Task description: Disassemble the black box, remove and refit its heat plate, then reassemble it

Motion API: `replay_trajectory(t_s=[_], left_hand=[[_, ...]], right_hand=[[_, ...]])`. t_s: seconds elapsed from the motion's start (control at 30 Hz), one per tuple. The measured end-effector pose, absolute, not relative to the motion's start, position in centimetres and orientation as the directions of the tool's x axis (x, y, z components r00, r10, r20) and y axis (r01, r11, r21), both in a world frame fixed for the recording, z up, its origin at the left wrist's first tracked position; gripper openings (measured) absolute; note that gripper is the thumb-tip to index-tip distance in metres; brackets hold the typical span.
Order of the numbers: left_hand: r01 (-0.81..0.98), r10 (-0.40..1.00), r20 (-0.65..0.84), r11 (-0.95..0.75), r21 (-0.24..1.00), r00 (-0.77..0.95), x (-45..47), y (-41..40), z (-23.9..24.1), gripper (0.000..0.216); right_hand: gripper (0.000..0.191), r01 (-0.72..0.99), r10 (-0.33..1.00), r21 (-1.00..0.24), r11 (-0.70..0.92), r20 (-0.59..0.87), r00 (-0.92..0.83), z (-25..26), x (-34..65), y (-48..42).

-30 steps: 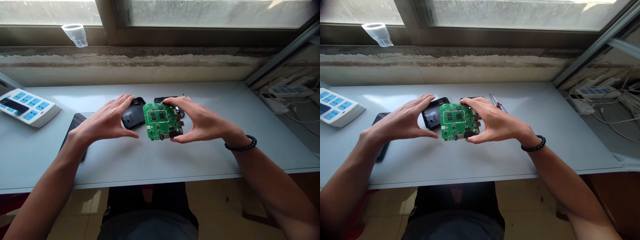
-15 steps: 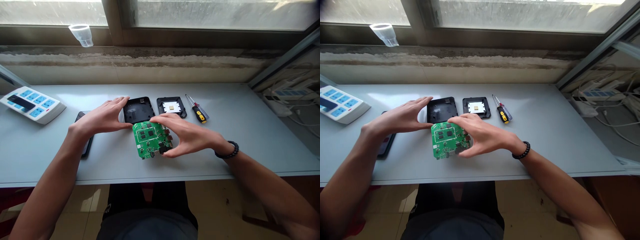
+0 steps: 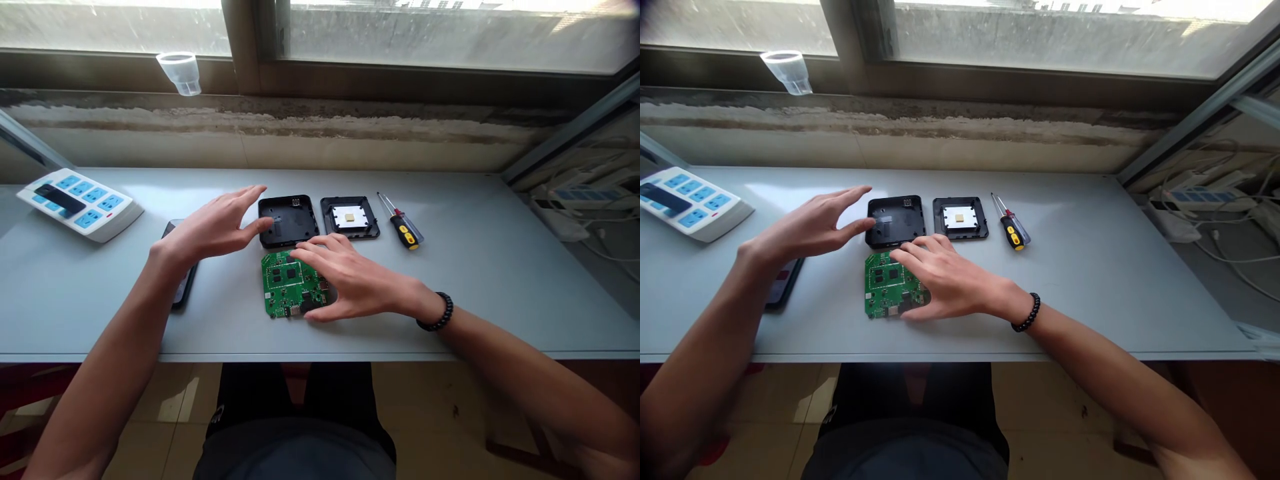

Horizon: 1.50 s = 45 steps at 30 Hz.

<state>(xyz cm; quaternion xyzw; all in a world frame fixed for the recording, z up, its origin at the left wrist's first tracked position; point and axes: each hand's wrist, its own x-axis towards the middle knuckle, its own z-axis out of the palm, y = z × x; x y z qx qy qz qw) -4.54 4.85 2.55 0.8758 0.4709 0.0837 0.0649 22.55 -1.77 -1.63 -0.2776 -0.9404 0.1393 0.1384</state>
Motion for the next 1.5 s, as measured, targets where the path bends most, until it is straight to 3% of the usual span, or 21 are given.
replay_trajectory(t_s=[0.2,0.53,0.93,1.0,1.17,1.33,1.5], left_hand=[[0.798,0.817,0.307,-0.56,0.22,0.489,-4.1,4.8,2.7,0.062],[0.771,0.697,0.546,-0.622,0.137,0.466,-3.9,4.7,2.3,0.039],[0.731,0.62,0.614,-0.675,0.099,0.489,-3.2,4.6,1.7,0.035],[0.724,0.608,0.618,-0.684,0.088,0.499,-3.1,4.6,1.6,0.035],[0.704,0.56,0.643,-0.709,0.045,0.523,-3.0,4.6,1.3,0.032],[0.66,0.469,0.689,-0.751,-0.018,0.553,-2.8,4.5,0.8,0.027],[0.573,0.385,0.66,-0.815,-0.085,0.646,-2.1,4.1,0.4,0.025]], right_hand=[[0.082,0.517,0.583,-0.329,0.79,0.148,-0.799,-1.7,22.2,-1.6],[0.078,0.531,0.578,-0.271,0.803,0.134,-0.805,-2.0,22.2,-1.6],[0.066,0.486,0.489,-0.122,0.866,0.413,-0.768,-2.8,22.3,-1.4],[0.057,0.468,0.459,-0.113,0.877,0.489,-0.742,-2.8,22.3,-1.2],[0.015,0.511,0.421,-0.087,0.855,0.693,-0.586,-2.4,23.0,-0.6],[0.036,0.605,0.46,-0.1,0.79,0.749,-0.477,-1.9,24.7,0.6],[0.041,0.7,0.538,-0.115,0.705,0.73,-0.421,-1.7,26.8,2.0]])
